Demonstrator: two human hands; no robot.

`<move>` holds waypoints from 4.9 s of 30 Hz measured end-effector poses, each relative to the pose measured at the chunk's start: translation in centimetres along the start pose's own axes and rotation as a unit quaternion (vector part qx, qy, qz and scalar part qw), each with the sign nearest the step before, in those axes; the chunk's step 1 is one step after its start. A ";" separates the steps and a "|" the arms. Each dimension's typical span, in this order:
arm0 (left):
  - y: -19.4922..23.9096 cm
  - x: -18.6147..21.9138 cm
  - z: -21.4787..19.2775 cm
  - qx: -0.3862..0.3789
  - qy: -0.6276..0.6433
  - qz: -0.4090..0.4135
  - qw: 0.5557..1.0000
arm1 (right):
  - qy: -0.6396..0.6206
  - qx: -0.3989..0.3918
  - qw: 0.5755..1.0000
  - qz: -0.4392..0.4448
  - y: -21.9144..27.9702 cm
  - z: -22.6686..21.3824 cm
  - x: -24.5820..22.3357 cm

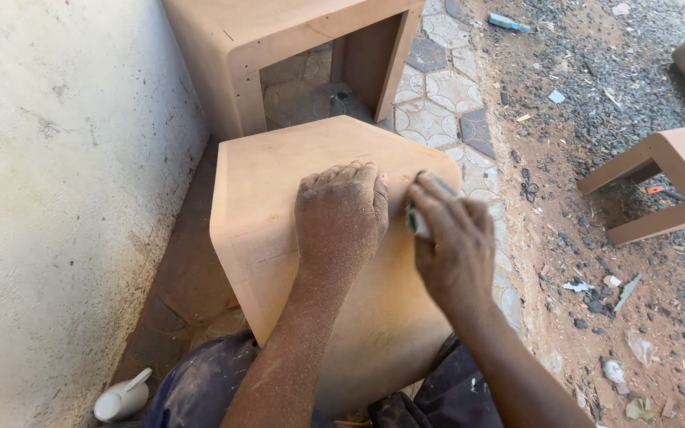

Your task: The person sands the top surface and edges of a wooden stool using a sanding block. They hold the stool with one hand and rub the sanding block back and forth across the wood, focusing on smoothing the corners and flat areas.

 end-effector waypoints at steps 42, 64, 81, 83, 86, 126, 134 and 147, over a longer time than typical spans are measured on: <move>2.5 2.9 3.0 0.040 0.013 0.031 0.999 | -0.027 -0.073 0.996 -0.048 -3.4 -2.8 2.3; 2.3 3.4 1.7 0.014 0.000 0.018 1.000 | -0.101 -0.047 0.993 -0.024 0.2 -4.3 0.3; 2.2 3.0 1.5 0.019 -0.003 0.024 1.000 | -0.081 -0.041 0.994 -0.063 -1.5 -2.8 1.2; 2.1 2.8 1.6 0.019 0.004 0.019 1.000 | -0.093 -0.031 0.994 -0.049 0.4 -1.9 0.3; 1.9 2.9 1.5 0.012 0.018 0.015 1.000 | -0.131 -0.017 0.991 -0.015 2.5 -1.9 -0.5; 3.0 3.5 2.1 0.107 0.013 0.020 0.994 | -0.069 -0.242 0.949 0.191 -8.8 0.0 6.7; 3.2 3.5 2.2 0.154 0.025 0.024 0.987 | 0.020 -0.468 0.880 0.079 -14.0 6.3 9.5; 2.9 2.9 3.8 0.150 0.008 0.040 0.988 | -0.051 -0.103 0.993 0.019 -5.9 0.2 5.7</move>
Point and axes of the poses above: each hand's wrist, its own y-axis away from the middle knuckle, its own z-axis out of the palm, x = y × z, the point moved 1 cm from there along -y, towards the middle knuckle, and after that the axes turned 13 degrees about -z, right-handed, at the moved point
